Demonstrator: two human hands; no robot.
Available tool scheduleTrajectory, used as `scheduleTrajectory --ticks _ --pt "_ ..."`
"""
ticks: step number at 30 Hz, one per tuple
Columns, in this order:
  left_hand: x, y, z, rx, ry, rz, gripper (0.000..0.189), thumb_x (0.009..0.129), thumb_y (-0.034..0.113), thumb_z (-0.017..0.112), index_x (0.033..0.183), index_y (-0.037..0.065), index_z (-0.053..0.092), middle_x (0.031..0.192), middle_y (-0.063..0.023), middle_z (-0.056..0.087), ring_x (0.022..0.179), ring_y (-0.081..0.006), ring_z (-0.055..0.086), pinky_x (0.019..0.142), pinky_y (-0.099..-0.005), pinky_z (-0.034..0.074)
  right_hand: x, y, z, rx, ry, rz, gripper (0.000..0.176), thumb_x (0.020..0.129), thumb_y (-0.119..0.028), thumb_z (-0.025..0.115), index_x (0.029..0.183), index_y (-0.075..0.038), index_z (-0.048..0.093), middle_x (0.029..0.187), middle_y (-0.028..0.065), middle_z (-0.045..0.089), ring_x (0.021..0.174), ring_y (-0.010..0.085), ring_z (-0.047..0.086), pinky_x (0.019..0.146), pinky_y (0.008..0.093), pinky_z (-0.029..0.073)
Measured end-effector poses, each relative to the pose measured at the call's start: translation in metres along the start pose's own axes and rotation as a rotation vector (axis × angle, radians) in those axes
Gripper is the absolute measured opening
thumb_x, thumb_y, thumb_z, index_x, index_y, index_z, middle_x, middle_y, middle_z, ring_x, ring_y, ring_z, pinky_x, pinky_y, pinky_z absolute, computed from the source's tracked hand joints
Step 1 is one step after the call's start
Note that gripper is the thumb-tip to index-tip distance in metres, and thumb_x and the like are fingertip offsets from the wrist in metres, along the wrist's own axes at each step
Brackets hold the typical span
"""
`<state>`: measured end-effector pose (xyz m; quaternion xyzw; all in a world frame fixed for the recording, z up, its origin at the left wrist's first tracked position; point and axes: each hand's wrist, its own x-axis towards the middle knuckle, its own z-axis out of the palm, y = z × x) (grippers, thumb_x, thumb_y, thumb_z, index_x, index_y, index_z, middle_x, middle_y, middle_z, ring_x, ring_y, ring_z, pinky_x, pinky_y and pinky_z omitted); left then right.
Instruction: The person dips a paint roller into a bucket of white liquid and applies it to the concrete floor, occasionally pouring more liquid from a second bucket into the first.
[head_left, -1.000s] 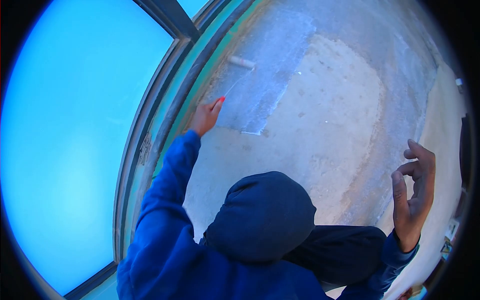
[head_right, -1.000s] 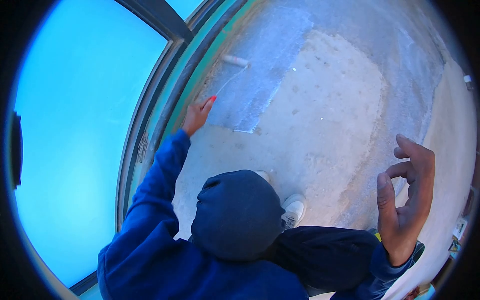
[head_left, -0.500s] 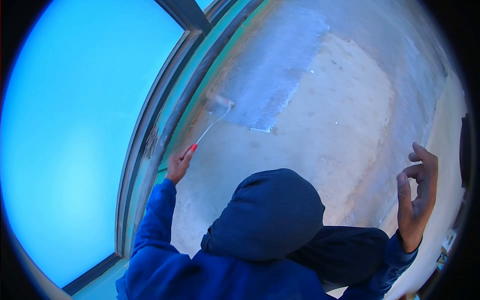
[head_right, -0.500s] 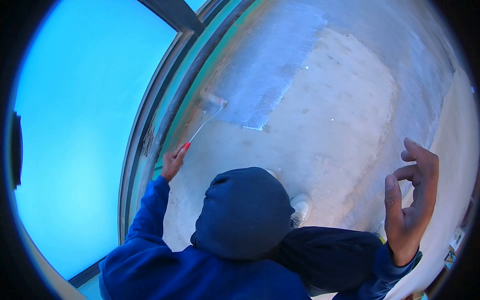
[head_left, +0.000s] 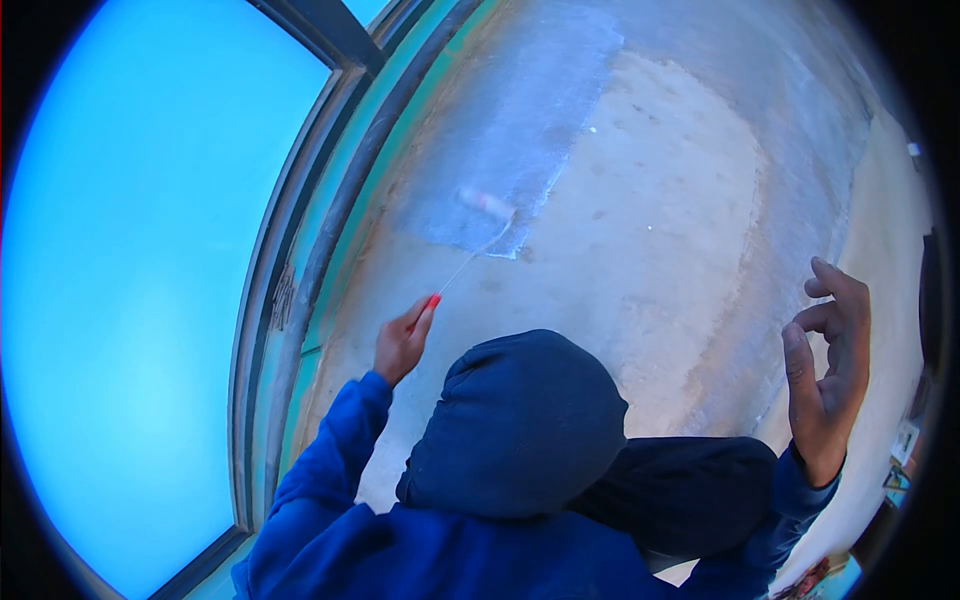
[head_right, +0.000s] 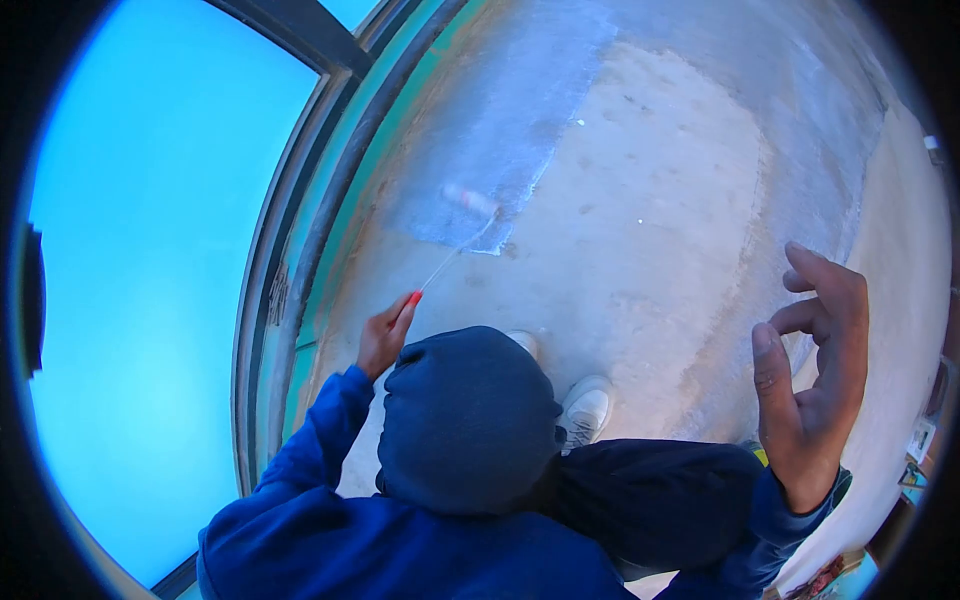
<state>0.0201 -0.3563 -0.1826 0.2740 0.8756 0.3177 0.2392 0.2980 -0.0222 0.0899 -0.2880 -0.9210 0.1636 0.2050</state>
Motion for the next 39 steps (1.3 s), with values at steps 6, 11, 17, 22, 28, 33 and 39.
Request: scheduleTrajectory --ticks 6,11,17,22,28,33,39 --pt "0.143 0.077 0.075 -0.027 0.116 0.191 0.029 0.092 0.034 0.055 0.113 0.017 0.065 0.074 -0.0234 0.061 0.069 -0.0407 0.062 0.058 -0.044 0.047 -0.001 -0.006 -0.006 -0.019 0.024 0.035 0.045 0.077 -0.018 0.065 0.121 -0.013 0.056 0.109 0.0125 0.058 0.075 0.017 0.06 0.079 0.0352 0.051" --pt "0.135 0.072 0.074 -0.03 0.06 0.242 0.029 0.094 0.032 0.053 0.115 0.017 0.064 0.076 -0.0246 0.06 0.071 -0.0402 0.062 0.058 -0.043 0.047 -0.002 -0.005 -0.013 0.012 0.038 0.017 0.045 0.076 -0.013 0.066 0.12 -0.011 0.056 0.11 0.0133 0.058 0.073 0.0172 0.06 0.075 0.0331 0.052" --pt "-0.04 0.005 0.017 -0.064 -0.003 -0.014 0.029 0.093 0.023 0.058 0.12 0.01 0.063 0.073 -0.0224 0.063 0.063 -0.0157 0.066 0.056 -0.0321 0.048 0.004 0.005 -0.006 0.072 0.026 -0.052 0.043 0.076 -0.01 0.066 0.118 -0.01 0.058 0.109 0.014 0.058 0.072 0.0169 0.061 0.071 0.0315 0.051" --pt "-0.072 -0.002 0.009 -0.041 0.036 -0.042 0.031 0.093 0.024 0.059 0.121 0.011 0.063 0.079 -0.0211 0.067 0.073 -0.019 0.069 0.062 -0.0304 0.05 0.004 0.006 0.0 0.12 0.008 -0.095 0.042 0.075 -0.006 0.065 0.116 -0.009 0.058 0.107 0.0141 0.058 0.069 0.0173 0.06 0.069 0.031 0.051" --pt "0.061 0.071 0.067 -0.007 0.059 0.092 0.029 0.094 0.03 0.055 0.114 0.013 0.065 0.069 -0.0252 0.057 0.06 -0.033 0.064 0.053 -0.0385 0.045 0.006 0.01 -0.003 0.11 0.038 -0.057 0.043 0.072 -0.005 0.068 0.114 -0.008 0.059 0.106 0.0149 0.058 0.069 0.0185 0.061 0.069 0.032 0.051" --pt "0.192 0.119 0.115 -0.034 0.086 0.283 0.027 0.092 0.032 0.055 0.109 0.016 0.068 0.074 -0.0248 0.061 0.07 -0.0409 0.063 0.059 -0.0437 0.048 0.006 0.011 -0.011 0.077 0.059 -0.047 0.044 0.071 -0.006 0.069 0.114 -0.007 0.06 0.105 0.0156 0.059 0.068 0.0191 0.062 0.069 0.033 0.052" --pt "0.254 0.159 0.151 -0.11 0.166 0.25 0.03 0.091 0.029 0.058 0.107 0.006 0.067 0.076 -0.0256 0.062 0.066 -0.0328 0.066 0.06 -0.0373 0.048 0.003 0.009 -0.018 0.103 0.074 -0.054 0.044 0.07 -0.005 0.069 0.113 -0.005 0.06 0.104 0.0169 0.059 0.066 0.019 0.061 0.066 0.0322 0.052"
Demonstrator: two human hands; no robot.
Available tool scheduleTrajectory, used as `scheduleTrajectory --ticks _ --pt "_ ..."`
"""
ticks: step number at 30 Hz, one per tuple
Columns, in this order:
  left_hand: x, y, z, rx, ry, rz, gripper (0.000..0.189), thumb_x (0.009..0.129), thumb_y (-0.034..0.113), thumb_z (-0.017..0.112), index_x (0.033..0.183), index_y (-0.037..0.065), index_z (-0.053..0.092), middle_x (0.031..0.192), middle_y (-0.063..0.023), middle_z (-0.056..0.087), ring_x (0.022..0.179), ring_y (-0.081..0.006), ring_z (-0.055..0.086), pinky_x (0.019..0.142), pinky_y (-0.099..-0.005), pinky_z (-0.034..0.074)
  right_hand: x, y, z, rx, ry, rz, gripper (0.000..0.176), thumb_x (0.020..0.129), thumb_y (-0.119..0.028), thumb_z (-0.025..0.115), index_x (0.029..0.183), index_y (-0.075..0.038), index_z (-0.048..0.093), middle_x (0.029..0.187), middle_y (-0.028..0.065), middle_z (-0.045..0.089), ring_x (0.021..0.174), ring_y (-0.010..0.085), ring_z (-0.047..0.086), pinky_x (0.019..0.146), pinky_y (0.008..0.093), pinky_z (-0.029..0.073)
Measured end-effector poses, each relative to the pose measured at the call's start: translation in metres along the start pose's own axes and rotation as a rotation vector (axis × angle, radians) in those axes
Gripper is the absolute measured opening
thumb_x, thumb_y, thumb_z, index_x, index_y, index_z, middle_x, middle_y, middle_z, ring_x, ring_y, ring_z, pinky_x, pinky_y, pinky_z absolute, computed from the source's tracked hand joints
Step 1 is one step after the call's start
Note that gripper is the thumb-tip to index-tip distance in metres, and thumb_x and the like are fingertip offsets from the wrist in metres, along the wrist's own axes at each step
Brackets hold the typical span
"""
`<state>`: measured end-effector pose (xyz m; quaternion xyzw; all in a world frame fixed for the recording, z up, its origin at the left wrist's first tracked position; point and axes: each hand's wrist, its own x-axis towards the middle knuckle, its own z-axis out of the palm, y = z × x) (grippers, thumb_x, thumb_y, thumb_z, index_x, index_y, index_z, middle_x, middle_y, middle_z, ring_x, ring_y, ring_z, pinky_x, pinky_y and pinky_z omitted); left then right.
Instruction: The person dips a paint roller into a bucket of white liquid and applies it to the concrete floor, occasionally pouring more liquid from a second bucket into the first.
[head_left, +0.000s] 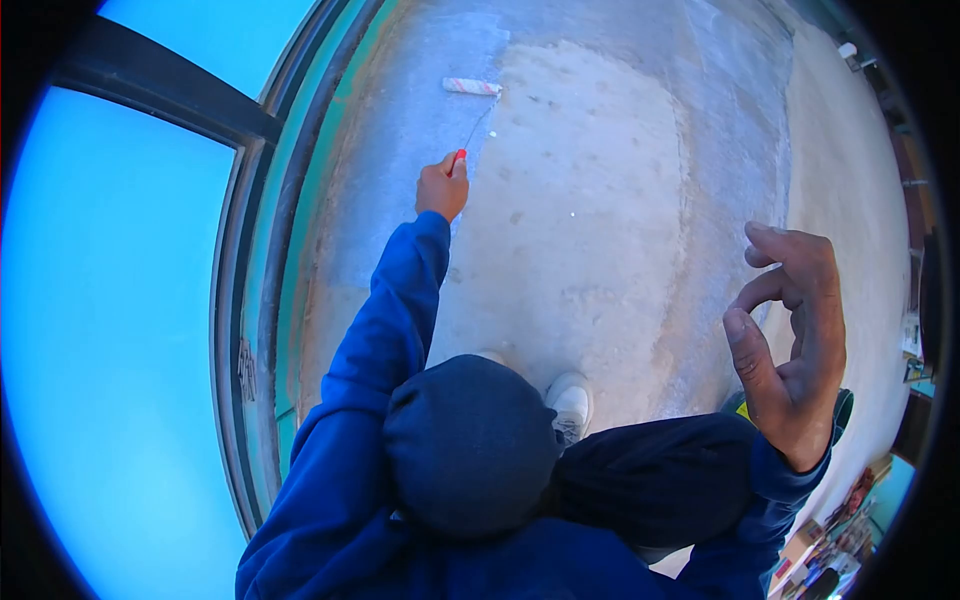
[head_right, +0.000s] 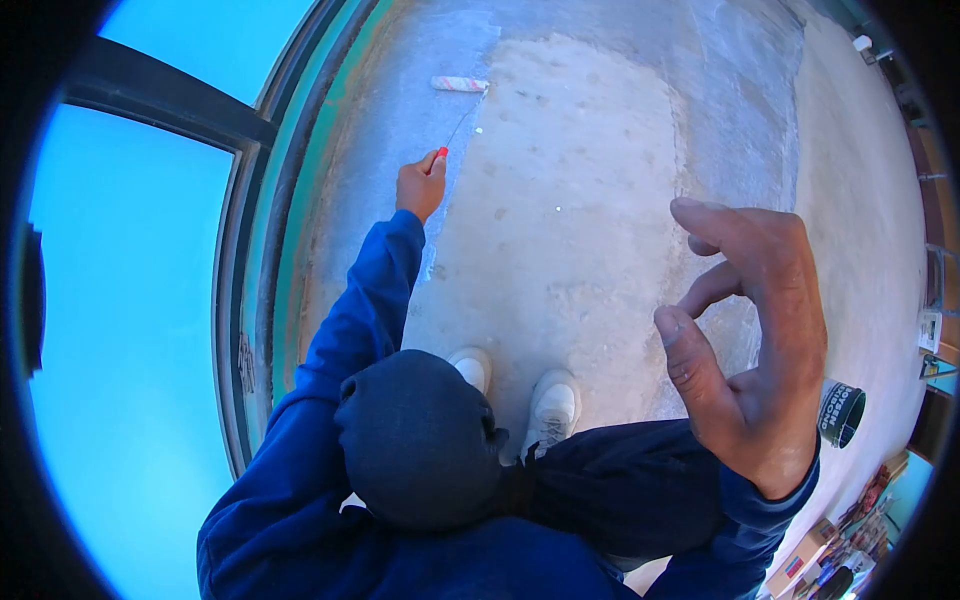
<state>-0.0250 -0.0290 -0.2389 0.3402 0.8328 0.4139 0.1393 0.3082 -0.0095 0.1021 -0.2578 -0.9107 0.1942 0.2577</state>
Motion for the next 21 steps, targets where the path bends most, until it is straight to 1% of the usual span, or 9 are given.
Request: scheduleTrajectory --ticks 3,5,7,9,11,13,14,16,21 --pt "-0.046 -0.025 -0.019 0.061 -0.003 0.146 0.027 0.092 0.027 0.056 0.108 0.007 0.068 0.073 -0.025 0.061 0.063 -0.0303 0.065 0.058 -0.0358 0.047 -0.003 -0.002 -0.005 0.007 0.004 0.038 0.043 0.071 -0.006 0.069 0.113 -0.005 0.06 0.104 0.017 0.059 0.066 0.0194 0.061 0.065 0.031 0.052" --pt "-0.107 -0.022 -0.055 0.092 -0.053 0.055 0.027 0.094 0.026 0.055 0.11 0.008 0.067 0.071 -0.0247 0.06 0.059 -0.0267 0.064 0.056 -0.0356 0.046 -0.004 0.002 -0.005 0.0 0.008 0.004 0.043 0.071 -0.005 0.068 0.113 -0.005 0.06 0.104 0.0168 0.058 0.066 0.0196 0.061 0.064 0.0307 0.051" --pt "-0.167 -0.026 -0.088 0.104 -0.094 -0.061 0.028 0.095 0.027 0.055 0.113 0.009 0.066 0.066 -0.0216 0.06 0.056 -0.0211 0.061 0.053 -0.0352 0.045 -0.003 0.006 -0.003 0.004 0.004 -0.022 0.043 0.071 -0.005 0.068 0.113 -0.005 0.06 0.104 0.0165 0.058 0.066 0.0196 0.061 0.064 0.0303 0.051" --pt "-0.223 -0.02 -0.115 0.125 -0.076 -0.26 0.03 0.094 0.029 0.055 0.116 0.01 0.064 0.068 -0.0248 0.058 0.058 -0.0254 0.064 0.051 -0.0377 0.043 -0.001 0.007 -0.001 0.022 -0.011 -0.041 0.044 0.071 -0.005 0.068 0.114 -0.005 0.059 0.103 0.0162 0.058 0.066 0.0195 0.061 0.063 0.0299 0.051" --pt "-0.253 -0.001 -0.146 0.247 -0.251 -0.529 0.032 0.094 0.026 0.058 0.119 0.006 0.063 0.078 -0.0219 0.066 0.068 -0.0128 0.064 0.056 -0.0327 0.047 0.0 0.009 0.002 0.044 -0.027 -0.054 0.044 0.071 -0.005 0.068 0.115 -0.006 0.059 0.104 0.0159 0.058 0.067 0.0194 0.061 0.063 0.0293 0.05" --pt "-0.295 -0.004 -0.169 -0.32 -0.113 -0.602 0.035 0.094 0.023 0.06 0.123 0.004 0.06 0.086 -0.0109 0.071 0.079 -0.0065 0.058 0.064 -0.0262 0.048 0.0 0.009 0.003 0.044 -0.033 -0.054 0.044 0.072 -0.005 0.067 0.115 -0.006 0.059 0.104 0.0156 0.058 0.066 0.0192 0.06 0.064 0.029 0.05" --pt "-0.309 -0.01 -0.179 -0.257 -0.114 -0.565 0.036 0.094 0.023 0.061 0.124 0.004 0.059 0.088 -0.0078 0.069 0.08 -0.0067 0.058 0.066 -0.025 0.048 0.0 0.008 0.002 0.035 -0.034 -0.044 0.044 0.072 -0.005 0.067 0.115 -0.006 0.059 0.104 0.0155 0.058 0.066 0.0192 0.06 0.065 0.029 0.05" --pt "-0.322 -0.016 -0.194 -0.125 -0.123 -0.49 0.038 0.094 0.021 0.061 0.126 0.002 0.058 0.091 -0.0016 0.067 0.081 -0.0073 0.056 0.071 -0.0227 0.047 -0.002 0.01 0.003 0.018 -0.033 -0.044 0.044 0.072 -0.005 0.067 0.115 -0.007 0.059 0.105 0.0153 0.058 0.066 0.019 0.06 0.065 0.0291 0.05" --pt "-0.298 0.005 -0.183 0.007 -0.187 -0.479 0.035 0.094 0.026 0.06 0.123 0.006 0.061 0.081 -0.0104 0.07 0.072 -0.0073 0.059 0.062 -0.0282 0.048 -0.002 0.014 0.001 0.027 -0.032 -0.05 0.045 0.071 -0.004 0.067 0.115 -0.007 0.059 0.105 0.0149 0.058 0.067 0.0186 0.06 0.066 0.0304 0.05"
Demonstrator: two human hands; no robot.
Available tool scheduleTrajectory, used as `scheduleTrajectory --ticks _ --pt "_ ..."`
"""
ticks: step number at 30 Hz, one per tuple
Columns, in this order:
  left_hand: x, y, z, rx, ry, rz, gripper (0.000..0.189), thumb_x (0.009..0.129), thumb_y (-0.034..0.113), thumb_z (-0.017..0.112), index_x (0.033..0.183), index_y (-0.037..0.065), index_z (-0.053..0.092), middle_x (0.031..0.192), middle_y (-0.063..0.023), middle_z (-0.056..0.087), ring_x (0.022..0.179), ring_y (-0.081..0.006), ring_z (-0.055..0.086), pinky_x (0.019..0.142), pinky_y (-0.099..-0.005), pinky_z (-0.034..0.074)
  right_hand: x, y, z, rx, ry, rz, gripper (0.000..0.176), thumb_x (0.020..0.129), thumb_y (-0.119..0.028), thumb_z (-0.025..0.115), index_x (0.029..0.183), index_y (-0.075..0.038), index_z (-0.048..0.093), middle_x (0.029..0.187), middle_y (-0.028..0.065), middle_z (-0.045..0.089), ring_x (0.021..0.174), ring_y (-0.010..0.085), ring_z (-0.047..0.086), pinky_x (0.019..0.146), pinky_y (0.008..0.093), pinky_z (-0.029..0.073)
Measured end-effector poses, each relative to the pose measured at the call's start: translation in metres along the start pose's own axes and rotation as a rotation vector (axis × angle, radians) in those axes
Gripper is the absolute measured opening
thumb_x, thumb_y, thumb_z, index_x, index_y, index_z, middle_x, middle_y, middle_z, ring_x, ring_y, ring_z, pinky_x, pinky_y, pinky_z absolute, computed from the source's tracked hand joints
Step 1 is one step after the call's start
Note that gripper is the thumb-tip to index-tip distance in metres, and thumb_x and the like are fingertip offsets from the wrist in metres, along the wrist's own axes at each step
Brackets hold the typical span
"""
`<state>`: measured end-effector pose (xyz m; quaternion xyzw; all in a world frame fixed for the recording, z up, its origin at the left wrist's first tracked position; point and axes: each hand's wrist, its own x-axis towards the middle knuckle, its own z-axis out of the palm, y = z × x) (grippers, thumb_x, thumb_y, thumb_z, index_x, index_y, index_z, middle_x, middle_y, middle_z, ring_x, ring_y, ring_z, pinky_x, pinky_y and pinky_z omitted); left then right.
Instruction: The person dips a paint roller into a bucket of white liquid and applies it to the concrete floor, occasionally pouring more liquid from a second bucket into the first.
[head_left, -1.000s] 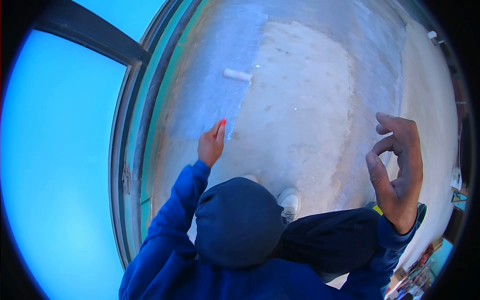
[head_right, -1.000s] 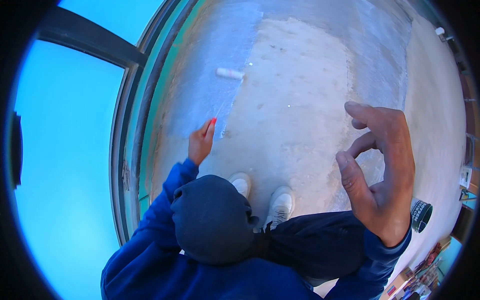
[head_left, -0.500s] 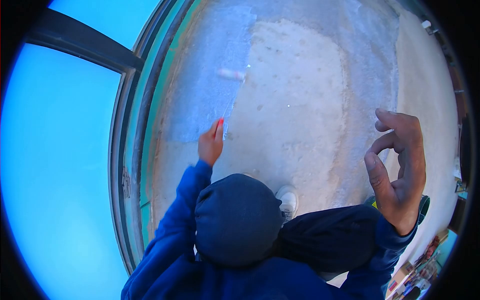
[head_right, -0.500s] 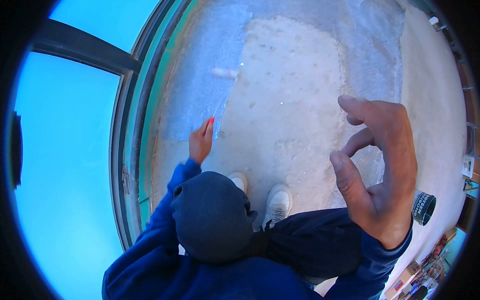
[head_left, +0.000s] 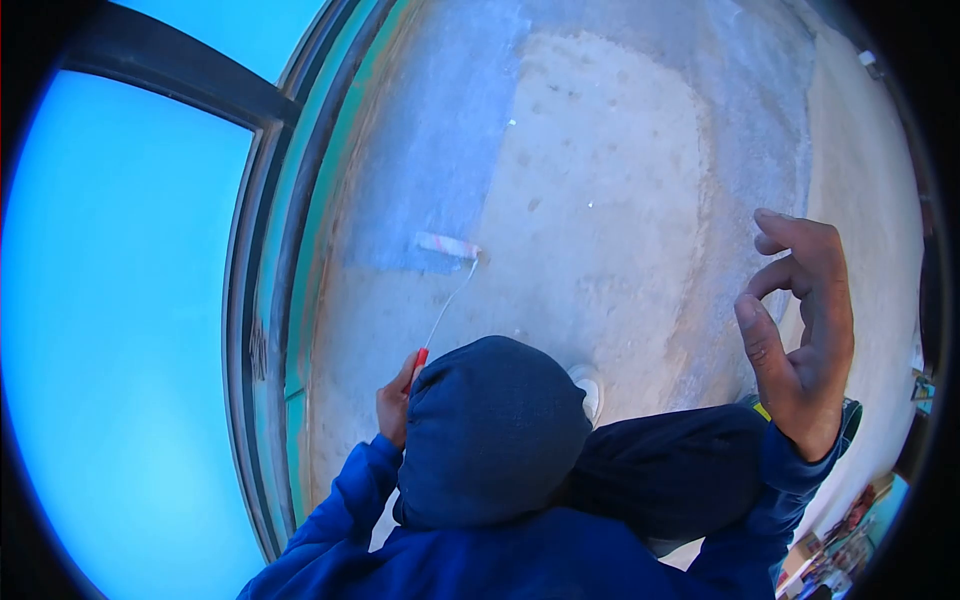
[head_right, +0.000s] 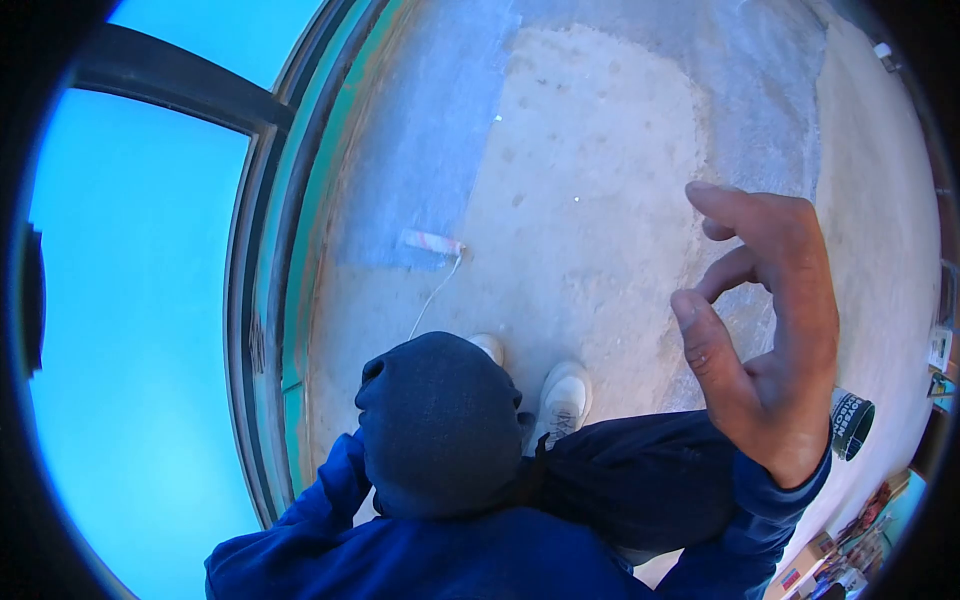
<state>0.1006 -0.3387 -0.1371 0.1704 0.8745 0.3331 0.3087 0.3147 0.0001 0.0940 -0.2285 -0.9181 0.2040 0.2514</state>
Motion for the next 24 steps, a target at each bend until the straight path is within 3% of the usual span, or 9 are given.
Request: scheduleTrajectory --ticks 1,5,7,9,13,18,21,24 --pt "0.013 0.02 0.007 0.03 -0.013 -0.009 0.035 0.094 0.027 0.059 0.122 0.007 0.061 0.079 -0.0141 0.07 0.07 -0.0077 0.061 0.059 -0.0303 0.048 0.001 0.0 0.0 0.0 0.002 0.005 0.045 0.071 -0.004 0.067 0.115 -0.007 0.059 0.105 0.0149 0.058 0.067 0.0185 0.06 0.066 0.0303 0.05" --pt "0.102 0.05 0.061 0.113 0.131 0.315 0.026 0.094 0.026 0.055 0.113 0.011 0.066 0.069 -0.0249 0.058 0.06 -0.0326 0.064 0.05 -0.0408 0.044 0.001 -0.002 0.001 0.008 -0.001 0.035 0.044 0.072 -0.004 0.067 0.115 -0.007 0.059 0.105 0.0148 0.058 0.068 0.0184 0.061 0.065 0.0294 0.05" --pt "0.156 0.072 0.085 0.127 0.16 0.435 0.026 0.093 0.028 0.056 0.106 0.009 0.068 0.069 -0.0261 0.058 0.06 -0.0354 0.062 0.051 -0.0409 0.044 0.001 -0.003 0.0 0.014 0.005 0.044 0.043 0.072 -0.004 0.067 0.114 -0.007 0.06 0.106 0.0148 0.058 0.068 0.0185 0.061 0.064 0.0288 0.051" --pt "0.202 0.102 0.106 0.153 0.174 0.443 0.028 0.092 0.033 0.054 0.108 0.016 0.068 0.075 -0.0231 0.062 0.069 -0.0404 0.063 0.059 -0.0488 0.047 -0.001 -0.005 -0.003 0.018 0.016 0.053 0.043 0.072 -0.005 0.067 0.114 -0.007 0.06 0.106 0.015 0.058 0.069 0.0188 0.061 0.063 0.0283 0.051" --pt "0.271 0.15 0.14 0.158 0.215 0.402 0.03 0.09 0.038 0.053 0.107 0.018 0.068 0.081 -0.0223 0.065 0.079 -0.0425 0.063 0.069 -0.0513 0.05 -0.007 -0.005 -0.008 -0.012 0.049 0.036 0.043 0.073 -0.005 0.067 0.115 -0.007 0.06 0.106 0.0155 0.058 0.069 0.0194 0.061 0.062 0.0292 0.053" --pt "0.265 0.136 0.136 0.193 0.19 0.487 0.029 0.091 0.037 0.052 0.107 0.018 0.068 0.078 -0.0232 0.064 0.076 -0.0433 0.062 0.065 -0.0518 0.049 -0.014 -0.007 -0.014 -0.019 0.06 0.017 0.042 0.074 -0.005 0.067 0.115 -0.007 0.059 0.106 0.0157 0.058 0.07 0.0194 0.061 0.063 0.0297 0.053" --pt "0.192 0.083 0.105 0.125 0.141 0.534 0.027 0.093 0.031 0.053 0.109 0.015 0.067 0.072 -0.025 0.06 0.067 -0.0422 0.061 0.056 -0.048 0.046 -0.015 -0.006 -0.017 -0.021 0.061 0.017 0.042 0.075 -0.005 0.067 0.115 -0.007 0.059 0.106 0.0155 0.058 0.069 0.019 0.061 0.062 0.0293 0.053" --pt "0.107 0.024 0.068 0.156 0.095 0.329 0.025 0.094 0.025 0.055 0.114 0.014 0.066 0.069 -0.0246 0.058 0.059 -0.0343 0.062 0.051 -0.0409 0.045 -0.016 -0.003 -0.015 -0.036 0.015 0.055 0.045 0.077 -0.011 0.065 0.121 -0.011 0.056 0.109 0.0141 0.057 0.072 0.0172 0.061 0.075 0.0331 0.053"
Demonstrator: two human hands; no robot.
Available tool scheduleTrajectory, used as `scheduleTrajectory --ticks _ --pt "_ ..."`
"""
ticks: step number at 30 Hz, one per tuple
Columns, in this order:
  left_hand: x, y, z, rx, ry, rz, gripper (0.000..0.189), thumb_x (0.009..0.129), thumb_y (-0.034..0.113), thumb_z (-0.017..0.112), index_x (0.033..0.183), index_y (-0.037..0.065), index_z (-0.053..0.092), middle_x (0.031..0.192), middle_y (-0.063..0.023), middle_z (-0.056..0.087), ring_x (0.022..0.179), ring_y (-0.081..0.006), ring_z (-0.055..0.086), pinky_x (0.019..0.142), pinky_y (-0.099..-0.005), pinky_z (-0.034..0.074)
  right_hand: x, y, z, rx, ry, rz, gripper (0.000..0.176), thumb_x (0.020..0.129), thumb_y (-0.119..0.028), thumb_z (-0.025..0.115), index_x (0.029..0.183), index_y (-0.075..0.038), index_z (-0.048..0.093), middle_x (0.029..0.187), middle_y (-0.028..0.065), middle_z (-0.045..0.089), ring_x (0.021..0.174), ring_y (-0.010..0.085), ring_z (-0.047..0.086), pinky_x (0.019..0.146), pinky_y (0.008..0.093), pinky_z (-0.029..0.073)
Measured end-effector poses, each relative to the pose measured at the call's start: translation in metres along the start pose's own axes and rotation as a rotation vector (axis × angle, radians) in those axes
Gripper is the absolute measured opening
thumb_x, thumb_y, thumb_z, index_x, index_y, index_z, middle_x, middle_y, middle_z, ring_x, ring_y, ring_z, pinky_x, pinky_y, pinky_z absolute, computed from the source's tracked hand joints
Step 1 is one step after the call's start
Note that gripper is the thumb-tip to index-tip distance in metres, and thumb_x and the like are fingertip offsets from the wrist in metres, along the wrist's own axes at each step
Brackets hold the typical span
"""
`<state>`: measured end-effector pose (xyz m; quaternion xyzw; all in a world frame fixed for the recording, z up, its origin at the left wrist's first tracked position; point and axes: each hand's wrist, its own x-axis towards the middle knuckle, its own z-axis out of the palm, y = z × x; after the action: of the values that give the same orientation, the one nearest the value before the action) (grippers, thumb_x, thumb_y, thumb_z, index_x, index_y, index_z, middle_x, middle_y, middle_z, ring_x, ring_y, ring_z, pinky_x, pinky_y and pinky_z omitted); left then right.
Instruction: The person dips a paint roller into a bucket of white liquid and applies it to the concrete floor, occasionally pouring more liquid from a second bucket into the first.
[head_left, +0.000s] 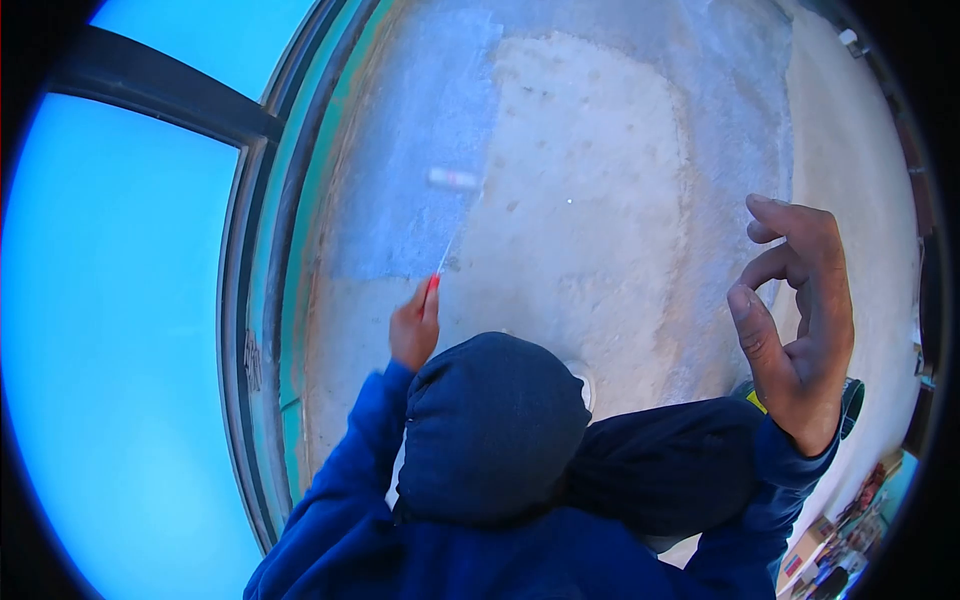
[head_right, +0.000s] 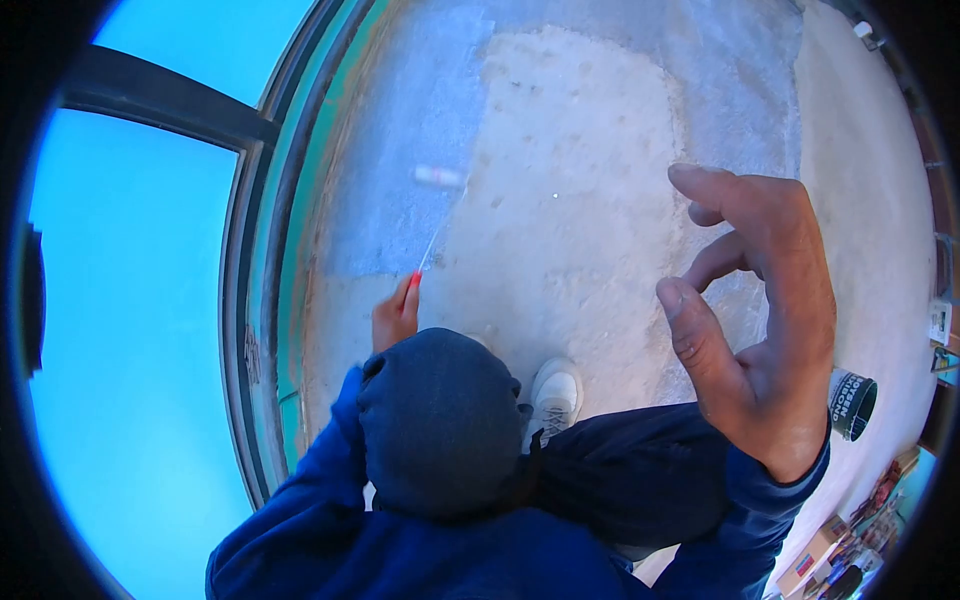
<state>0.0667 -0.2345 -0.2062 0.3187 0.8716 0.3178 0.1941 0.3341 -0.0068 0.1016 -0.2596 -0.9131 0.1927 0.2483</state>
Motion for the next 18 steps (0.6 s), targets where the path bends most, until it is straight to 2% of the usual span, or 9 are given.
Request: scheduleTrajectory --ticks 1,4,6,10,11,13,15,17,18 --pt "-0.03 -0.009 -0.013 0.005 -0.018 -0.085 0.026 0.094 0.025 0.055 0.116 0.014 0.065 0.07 -0.0246 0.058 0.058 -0.0301 0.064 0.052 -0.0399 0.045 0.0 0.0 0.001 0.01 -0.009 0.003 0.045 0.077 -0.012 0.065 0.121 -0.011 0.056 0.109 0.0141 0.057 0.072 0.0173 0.061 0.075 0.033 0.053" --pt "-0.109 -0.047 -0.049 -0.22 -0.12 -0.234 0.031 0.094 0.022 0.058 0.12 0.007 0.062 0.086 -0.0244 0.065 0.078 -0.0185 0.068 0.066 -0.0329 0.05 0.006 0.002 0.006 0.039 -0.031 -0.019 0.044 0.076 -0.01 0.066 0.119 -0.009 0.057 0.108 0.0145 0.057 0.07 0.0183 0.061 0.071 0.0315 0.052" --pt "-0.137 -0.046 -0.07 -0.266 -0.164 -0.32 0.033 0.094 0.021 0.058 0.121 0.004 0.061 0.099 -0.0228 0.067 0.091 -0.0182 0.067 0.077 -0.0296 0.051 0.009 0.002 0.009 0.049 -0.022 -0.06 0.042 0.075 -0.005 0.066 0.116 -0.006 0.058 0.107 0.0155 0.057 0.067 0.0198 0.06 0.064 0.0287 0.051" --pt "-0.147 -0.046 -0.081 -0.258 -0.126 -0.329 0.033 0.093 0.02 0.058 0.121 0.002 0.06 0.108 -0.0207 0.067 0.099 -0.0218 0.066 0.084 -0.0294 0.05 0.011 -0.003 0.007 0.084 -0.006 -0.028 0.043 0.074 -0.002 0.066 0.116 -0.005 0.058 0.105 0.0155 0.057 0.067 0.0199 0.059 0.063 0.0298 0.05" --pt "-0.136 -0.046 -0.078 -0.165 -0.12 -0.259 0.033 0.094 0.022 0.057 0.121 0.003 0.061 0.103 -0.0218 0.067 0.093 -0.0221 0.068 0.079 -0.0303 0.051 0.01 -0.002 0.007 0.102 -0.002 -0.023 0.043 0.073 -0.001 0.066 0.116 -0.004 0.058 0.104 0.0155 0.056 0.068 0.02 0.059 0.063 0.0298 0.05" --pt "-0.097 -0.027 -0.061 -0.248 -0.022 -0.172 0.032 0.094 0.025 0.056 0.119 0.006 0.062 0.089 -0.0242 0.067 0.078 -0.0245 0.07 0.067 -0.0334 0.052 0.01 -0.002 0.006 0.119 -0.004 -0.011 0.044 0.073 0.0 0.066 0.116 -0.004 0.057 0.104 0.0155 0.056 0.068 0.02 0.059 0.063 0.0295 0.049" --pt "-0.044 -0.006 -0.036 0.039 -0.031 -0.197 0.03 0.094 0.026 0.055 0.115 0.007 0.065 0.075 -0.025 0.062 0.063 -0.0284 0.066 0.056 -0.0372 0.048 0.01 -0.003 0.005 0.115 -0.01 0.011 0.044 0.073 0.001 0.066 0.116 -0.004 0.057 0.104 0.0156 0.056 0.069 0.0197 0.058 0.062 0.0289 0.049" --pt "0.011 0.016 -0.017 -0.024 0.043 0.025 0.028 0.094 0.026 0.055 0.112 0.008 0.066 0.069 -0.0244 0.059 0.059 -0.0329 0.063 0.052 -0.0397 0.045 0.011 -0.002 0.006 0.12 -0.012 0.015 0.045 0.073 0.001 0.066 0.116 -0.004 0.057 0.103 0.0164 0.055 0.069 0.0199 0.058 0.062 0.0288 0.049" --pt "0.039 0.022 -0.006 -0.05 0.041 0.054 0.028 0.094 0.027 0.056 0.11 0.008 0.067 0.068 -0.0244 0.059 0.059 -0.0342 0.063 0.052 -0.0403 0.044 0.012 -0.002 0.006 0.124 -0.015 0.018 0.045 0.073 0.001 0.066 0.116 -0.003 0.057 0.103 0.0167 0.055 0.069 0.02 0.058 0.062 0.0287 0.049"
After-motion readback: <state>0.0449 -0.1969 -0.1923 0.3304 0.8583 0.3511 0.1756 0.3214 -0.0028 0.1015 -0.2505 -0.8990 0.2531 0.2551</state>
